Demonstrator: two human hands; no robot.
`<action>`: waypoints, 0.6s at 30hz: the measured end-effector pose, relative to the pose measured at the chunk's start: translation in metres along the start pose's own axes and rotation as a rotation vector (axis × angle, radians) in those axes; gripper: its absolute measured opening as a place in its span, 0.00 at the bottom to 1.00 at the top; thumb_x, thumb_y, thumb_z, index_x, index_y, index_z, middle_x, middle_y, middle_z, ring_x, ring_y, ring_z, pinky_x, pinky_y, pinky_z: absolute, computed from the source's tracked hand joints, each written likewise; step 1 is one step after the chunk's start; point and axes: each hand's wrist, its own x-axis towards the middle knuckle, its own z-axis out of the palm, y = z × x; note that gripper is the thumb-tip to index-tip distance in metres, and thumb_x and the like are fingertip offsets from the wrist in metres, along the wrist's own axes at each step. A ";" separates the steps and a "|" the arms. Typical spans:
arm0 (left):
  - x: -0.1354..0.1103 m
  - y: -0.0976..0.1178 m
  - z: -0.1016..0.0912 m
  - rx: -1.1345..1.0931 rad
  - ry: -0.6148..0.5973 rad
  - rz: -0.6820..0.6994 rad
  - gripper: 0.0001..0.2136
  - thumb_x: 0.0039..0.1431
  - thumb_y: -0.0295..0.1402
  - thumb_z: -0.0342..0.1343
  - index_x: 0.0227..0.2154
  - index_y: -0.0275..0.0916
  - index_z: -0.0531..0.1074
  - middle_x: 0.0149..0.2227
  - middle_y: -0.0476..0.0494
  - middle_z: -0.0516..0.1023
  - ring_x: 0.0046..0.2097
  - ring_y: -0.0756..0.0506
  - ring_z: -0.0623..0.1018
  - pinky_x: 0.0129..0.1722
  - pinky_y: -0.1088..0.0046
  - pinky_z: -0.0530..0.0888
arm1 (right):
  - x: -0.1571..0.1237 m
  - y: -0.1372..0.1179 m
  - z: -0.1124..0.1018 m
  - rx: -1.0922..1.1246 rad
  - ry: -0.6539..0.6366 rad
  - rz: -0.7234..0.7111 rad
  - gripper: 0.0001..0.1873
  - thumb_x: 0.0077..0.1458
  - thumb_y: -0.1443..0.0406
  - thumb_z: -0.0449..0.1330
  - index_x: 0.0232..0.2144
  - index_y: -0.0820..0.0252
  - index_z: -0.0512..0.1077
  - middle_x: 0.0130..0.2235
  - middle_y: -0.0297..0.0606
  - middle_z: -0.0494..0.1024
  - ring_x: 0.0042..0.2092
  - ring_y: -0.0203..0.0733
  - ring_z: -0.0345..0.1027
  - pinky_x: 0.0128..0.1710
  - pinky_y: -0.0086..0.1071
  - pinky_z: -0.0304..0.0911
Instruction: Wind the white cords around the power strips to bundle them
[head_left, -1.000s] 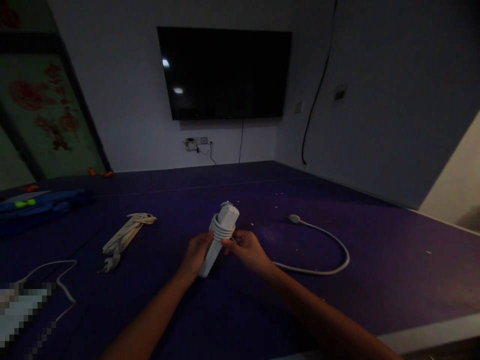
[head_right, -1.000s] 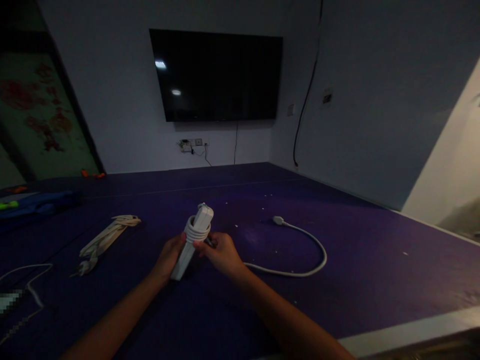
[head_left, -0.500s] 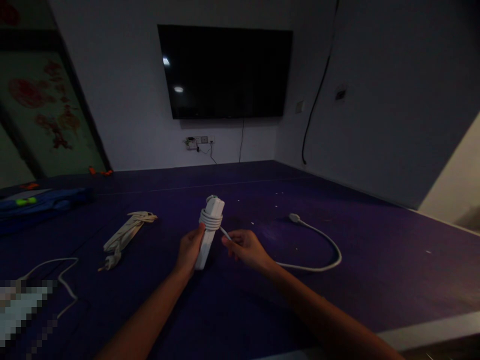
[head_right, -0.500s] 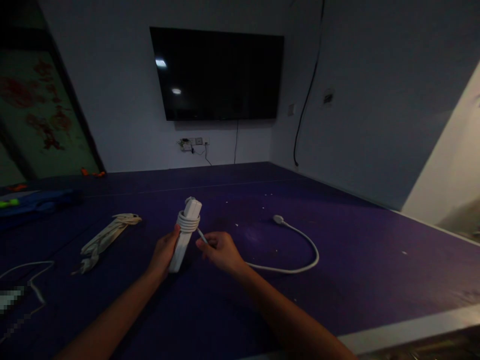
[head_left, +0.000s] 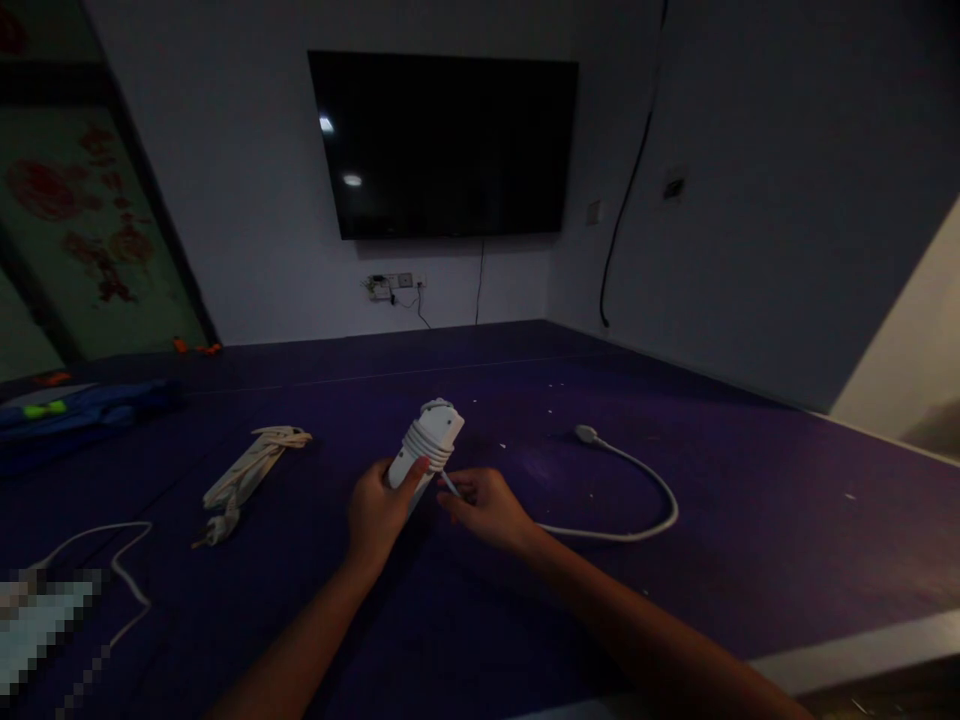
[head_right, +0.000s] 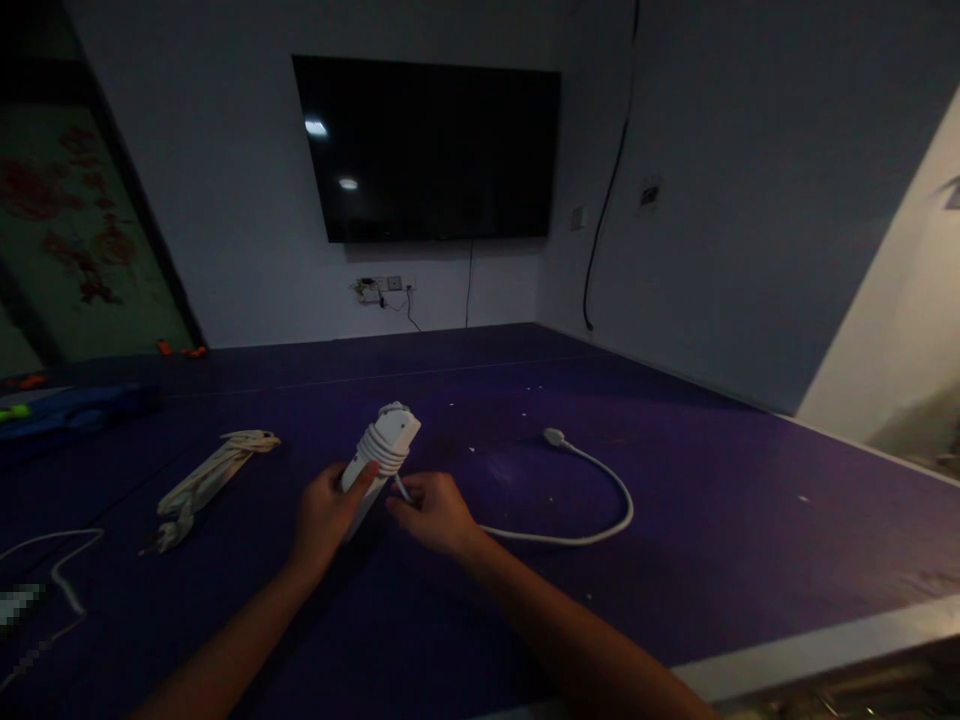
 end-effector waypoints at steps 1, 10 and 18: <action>-0.001 0.002 -0.001 0.066 0.022 0.017 0.29 0.45 0.59 0.51 0.35 0.35 0.73 0.31 0.39 0.78 0.34 0.41 0.76 0.31 0.70 0.67 | 0.000 -0.001 0.000 0.008 -0.006 0.002 0.11 0.52 0.62 0.57 0.28 0.65 0.73 0.22 0.32 0.70 0.22 0.30 0.60 0.22 0.23 0.54; -0.008 -0.002 0.001 0.446 0.238 0.527 0.26 0.52 0.55 0.47 0.37 0.36 0.71 0.33 0.39 0.77 0.35 0.41 0.75 0.33 0.68 0.67 | -0.003 -0.004 0.002 -0.062 0.046 0.159 0.30 0.50 0.42 0.52 0.18 0.64 0.66 0.16 0.33 0.67 0.15 0.28 0.56 0.14 0.22 0.47; -0.007 -0.003 0.003 0.509 0.349 0.748 0.24 0.53 0.52 0.50 0.38 0.33 0.70 0.33 0.39 0.76 0.36 0.42 0.74 0.37 0.67 0.67 | -0.003 -0.004 0.004 -0.033 0.092 0.180 0.35 0.50 0.40 0.48 0.18 0.66 0.69 0.14 0.36 0.68 0.12 0.28 0.54 0.12 0.22 0.47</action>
